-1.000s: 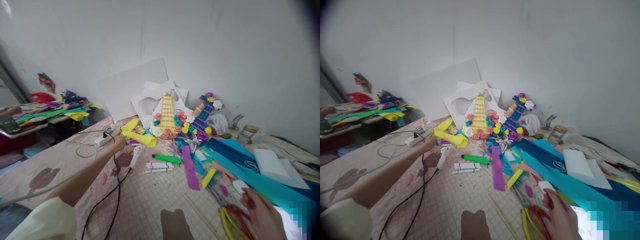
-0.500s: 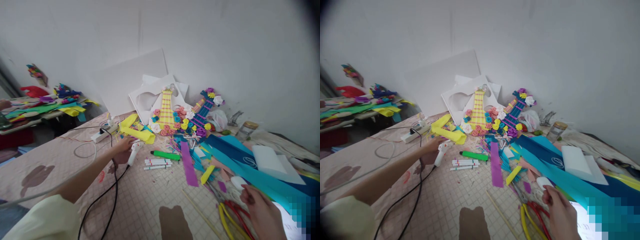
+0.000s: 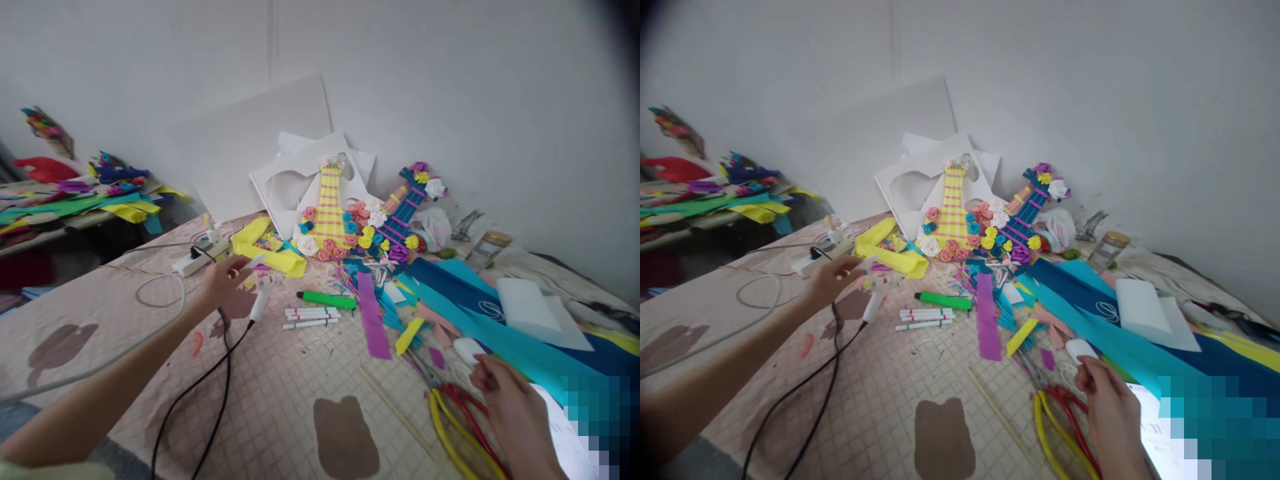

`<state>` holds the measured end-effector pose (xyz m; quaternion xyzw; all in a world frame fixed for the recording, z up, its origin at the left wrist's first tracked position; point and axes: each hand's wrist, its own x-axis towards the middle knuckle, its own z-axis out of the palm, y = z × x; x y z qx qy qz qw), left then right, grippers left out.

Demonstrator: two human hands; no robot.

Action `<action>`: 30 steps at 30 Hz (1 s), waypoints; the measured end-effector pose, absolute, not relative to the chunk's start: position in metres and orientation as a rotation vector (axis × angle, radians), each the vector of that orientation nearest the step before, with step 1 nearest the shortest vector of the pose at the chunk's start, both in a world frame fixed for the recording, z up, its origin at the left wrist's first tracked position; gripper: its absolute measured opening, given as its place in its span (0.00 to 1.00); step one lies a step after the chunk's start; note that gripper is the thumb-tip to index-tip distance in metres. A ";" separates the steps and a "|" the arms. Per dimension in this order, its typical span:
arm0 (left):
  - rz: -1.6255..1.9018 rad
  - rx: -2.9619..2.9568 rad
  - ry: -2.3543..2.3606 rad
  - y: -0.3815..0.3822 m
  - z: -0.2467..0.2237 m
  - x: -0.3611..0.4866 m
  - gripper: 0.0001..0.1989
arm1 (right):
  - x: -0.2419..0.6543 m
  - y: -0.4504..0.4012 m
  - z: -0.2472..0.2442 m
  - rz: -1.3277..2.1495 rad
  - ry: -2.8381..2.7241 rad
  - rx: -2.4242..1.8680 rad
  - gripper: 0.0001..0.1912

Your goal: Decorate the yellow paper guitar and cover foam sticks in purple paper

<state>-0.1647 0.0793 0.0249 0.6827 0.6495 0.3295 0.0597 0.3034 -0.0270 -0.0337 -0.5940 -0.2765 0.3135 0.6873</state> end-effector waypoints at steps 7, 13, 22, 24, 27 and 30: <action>0.977 2.259 1.481 -0.002 0.042 -0.100 0.13 | 0.289 -0.025 -0.036 0.740 -0.721 -1.335 0.14; 0.917 2.147 1.267 -0.014 0.031 -0.052 0.12 | 0.227 -0.032 -0.014 1.138 -1.306 -1.261 0.17; 0.677 1.917 1.004 -0.024 0.021 -0.011 0.05 | 0.186 -0.034 0.005 1.275 -1.681 -1.167 0.12; 0.637 1.755 0.942 -0.023 0.015 -0.007 0.06 | 0.193 -0.036 0.005 1.216 -1.795 -1.224 0.13; 0.650 1.539 0.883 -0.019 0.001 -0.002 0.12 | 0.208 -0.040 0.000 1.009 -1.908 -1.424 0.17; 0.657 1.427 0.865 -0.015 -0.015 0.000 0.15 | 0.223 -0.045 -0.012 0.859 -1.934 -1.602 0.15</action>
